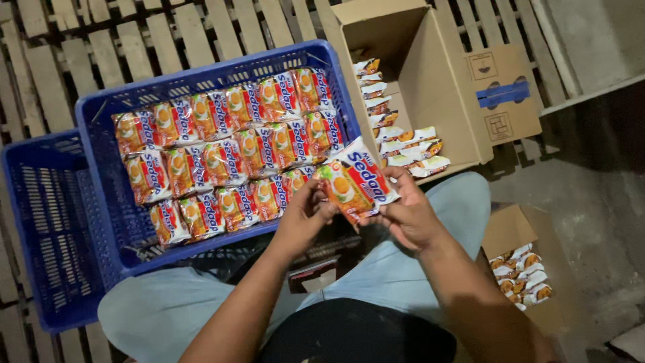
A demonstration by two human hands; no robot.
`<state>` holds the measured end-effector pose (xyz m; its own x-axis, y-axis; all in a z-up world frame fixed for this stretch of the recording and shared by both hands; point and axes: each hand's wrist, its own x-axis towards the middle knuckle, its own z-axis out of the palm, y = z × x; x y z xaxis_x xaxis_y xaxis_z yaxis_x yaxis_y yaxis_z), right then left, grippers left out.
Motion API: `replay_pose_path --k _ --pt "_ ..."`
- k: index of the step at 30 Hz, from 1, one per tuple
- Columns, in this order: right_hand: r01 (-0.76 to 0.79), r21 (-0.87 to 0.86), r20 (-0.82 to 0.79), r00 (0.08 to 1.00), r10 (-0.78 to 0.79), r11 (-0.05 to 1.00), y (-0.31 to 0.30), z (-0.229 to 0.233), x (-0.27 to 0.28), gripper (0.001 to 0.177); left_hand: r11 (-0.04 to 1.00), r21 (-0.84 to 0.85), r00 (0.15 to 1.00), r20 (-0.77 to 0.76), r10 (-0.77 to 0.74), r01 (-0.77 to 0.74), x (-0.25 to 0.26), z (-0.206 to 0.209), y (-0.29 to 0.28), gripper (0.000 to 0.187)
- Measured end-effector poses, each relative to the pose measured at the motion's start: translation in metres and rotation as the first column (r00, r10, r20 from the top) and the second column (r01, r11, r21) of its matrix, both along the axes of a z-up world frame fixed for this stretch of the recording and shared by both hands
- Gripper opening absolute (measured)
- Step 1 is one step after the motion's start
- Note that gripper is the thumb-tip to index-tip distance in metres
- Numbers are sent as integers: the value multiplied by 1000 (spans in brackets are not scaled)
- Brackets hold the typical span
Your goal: The person takes instant noodle packets one by one from a cardboard box and places them into a blue plastic crate, arranging them in neat rows until the crate is full.
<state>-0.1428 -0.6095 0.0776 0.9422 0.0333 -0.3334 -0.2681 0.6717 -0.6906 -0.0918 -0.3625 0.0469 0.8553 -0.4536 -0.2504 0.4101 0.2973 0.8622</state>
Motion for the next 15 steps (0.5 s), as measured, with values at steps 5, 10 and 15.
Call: replay_pose_path --k 5,10,15 --pt "-94 -241 149 980 133 966 16 -12 6 82 985 -25 983 -82 165 -168 13 19 18 33" --pt "177 -813 368 894 255 554 -15 -3 30 73 970 100 973 -45 227 -221 33 -9 73 24" --pt "235 -970 201 913 356 -57 -42 -32 59 64 925 323 957 -139 253 -198 58 -22 98 52"
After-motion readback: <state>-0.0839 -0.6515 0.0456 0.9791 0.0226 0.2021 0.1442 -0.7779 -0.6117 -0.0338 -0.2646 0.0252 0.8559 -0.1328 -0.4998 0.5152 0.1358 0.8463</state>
